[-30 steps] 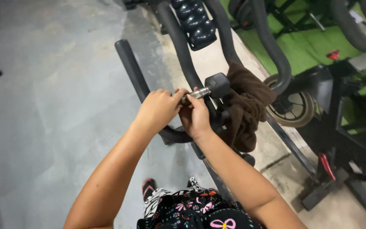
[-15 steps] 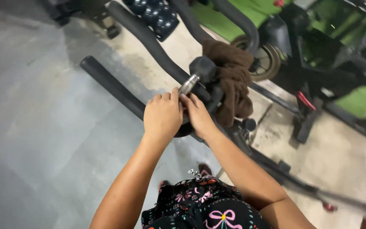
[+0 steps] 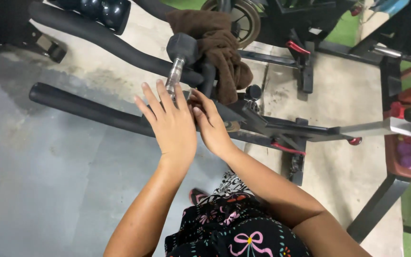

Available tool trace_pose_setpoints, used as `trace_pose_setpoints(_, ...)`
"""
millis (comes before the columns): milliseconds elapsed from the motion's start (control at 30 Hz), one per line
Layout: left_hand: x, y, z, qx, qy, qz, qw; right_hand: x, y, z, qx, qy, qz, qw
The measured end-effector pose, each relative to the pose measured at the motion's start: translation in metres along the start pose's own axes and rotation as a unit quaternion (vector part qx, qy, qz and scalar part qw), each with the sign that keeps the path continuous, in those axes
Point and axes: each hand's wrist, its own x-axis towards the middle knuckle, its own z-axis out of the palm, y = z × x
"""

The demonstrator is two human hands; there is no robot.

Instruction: Cleaning gym equipment including stationary bikes and a dumbbell using a spray bottle and cloth.

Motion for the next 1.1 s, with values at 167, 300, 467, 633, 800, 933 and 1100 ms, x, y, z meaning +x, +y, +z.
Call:
trace_pose_setpoints(167, -0.009, 0.003, -0.005, 0.028, -0.003, 0.004, 1.0, -0.008, 0.003, -0.002, 0.023, 0.008, 0.01, 1.0)
trace_pose_setpoints(300, -0.012, 0.003, -0.005, 0.05, 0.043, -0.013, 0.998, -0.004, 0.005, 0.0, -0.008, 0.002, -0.011, 1.0)
trace_pose_setpoints(467, -0.012, -0.004, -0.001, -0.039, -0.059, -0.031, 0.997, 0.011, -0.019, 0.009, 0.008, -0.039, 0.032, 0.999)
trace_pose_setpoints(633, -0.006, -0.024, -0.015, -0.178, -0.04, 0.007, 0.983, 0.016, -0.009, 0.008, -0.048, -0.021, 0.001, 0.999)
trace_pose_setpoints(800, -0.008, -0.033, -0.012, -0.312, -0.011, 0.05, 0.949, 0.016, -0.017, 0.005, -0.205, 0.02, -0.1, 0.973)
trace_pose_setpoints(933, -0.007, -0.034, -0.02, -0.391, 0.0, 0.028, 0.92, 0.018, -0.026, 0.003, -0.152, -0.009, -0.075, 0.985)
trace_pose_setpoints(1100, -0.009, -0.021, -0.024, -0.234, -0.011, 0.077, 0.969, 0.006, -0.029, 0.0, -0.162, -0.009, -0.086, 0.983)
